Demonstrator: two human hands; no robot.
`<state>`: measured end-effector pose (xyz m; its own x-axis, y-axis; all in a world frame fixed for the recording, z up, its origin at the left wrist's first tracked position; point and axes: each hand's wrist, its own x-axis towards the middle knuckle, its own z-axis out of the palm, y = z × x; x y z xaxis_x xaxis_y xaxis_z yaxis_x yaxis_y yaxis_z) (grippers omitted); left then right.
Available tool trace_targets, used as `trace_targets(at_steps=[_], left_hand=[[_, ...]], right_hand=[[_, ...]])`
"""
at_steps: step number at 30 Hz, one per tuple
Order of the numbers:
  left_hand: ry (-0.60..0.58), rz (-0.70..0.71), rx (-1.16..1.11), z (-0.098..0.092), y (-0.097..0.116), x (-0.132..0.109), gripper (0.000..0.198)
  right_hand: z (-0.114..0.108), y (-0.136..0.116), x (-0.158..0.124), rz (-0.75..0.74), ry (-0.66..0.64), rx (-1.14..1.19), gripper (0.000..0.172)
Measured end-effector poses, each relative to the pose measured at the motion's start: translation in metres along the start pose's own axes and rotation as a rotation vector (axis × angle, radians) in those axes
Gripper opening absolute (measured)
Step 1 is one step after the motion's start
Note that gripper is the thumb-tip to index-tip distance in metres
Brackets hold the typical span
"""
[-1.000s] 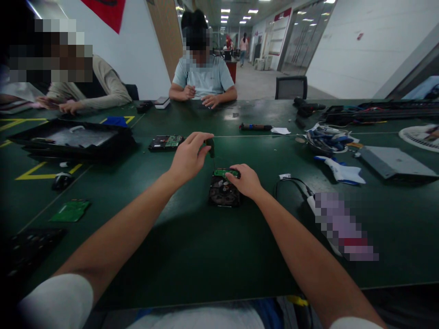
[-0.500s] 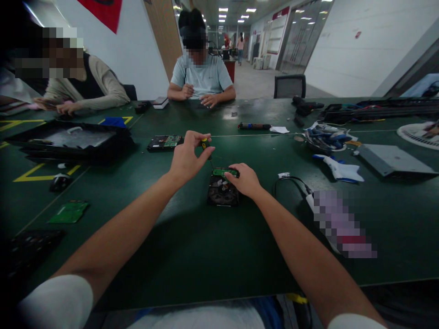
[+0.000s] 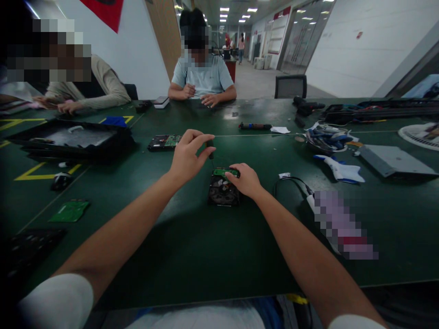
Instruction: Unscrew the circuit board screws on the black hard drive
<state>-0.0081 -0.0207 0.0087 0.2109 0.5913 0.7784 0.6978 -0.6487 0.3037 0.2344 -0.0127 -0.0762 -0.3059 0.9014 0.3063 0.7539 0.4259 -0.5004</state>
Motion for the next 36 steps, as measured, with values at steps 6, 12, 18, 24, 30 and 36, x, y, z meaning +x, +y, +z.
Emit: trace_targets(at_steps=[6, 12, 18, 24, 30, 36], left_hand=[[-0.062, -0.079, -0.015, 0.006, -0.001, -0.002, 0.038], [0.001, -0.177, -0.078, 0.011, -0.006, -0.006, 0.040], [-0.030, -0.099, -0.210, 0.010, -0.004, -0.003, 0.030], [0.027, -0.036, -0.147, 0.005, -0.002, 0.002, 0.024], [0.044, -0.080, -0.232, 0.006, 0.001, 0.001, 0.023], [-0.036, -0.190, -0.310, 0.002, 0.001, 0.004, 0.027]], right_hand=[[0.000, 0.000, -0.001, 0.003, 0.006, 0.012, 0.035], [0.000, 0.000, -0.001, 0.002, -0.003, 0.006, 0.037], [0.000, 0.001, 0.000, 0.004, -0.004, 0.005, 0.037], [0.002, 0.001, 0.000, 0.009, 0.009, 0.012, 0.035], [0.001, 0.001, 0.000, -0.001, 0.003, 0.009, 0.035], [0.003, 0.003, -0.001, 0.000, 0.012, 0.018, 0.036]])
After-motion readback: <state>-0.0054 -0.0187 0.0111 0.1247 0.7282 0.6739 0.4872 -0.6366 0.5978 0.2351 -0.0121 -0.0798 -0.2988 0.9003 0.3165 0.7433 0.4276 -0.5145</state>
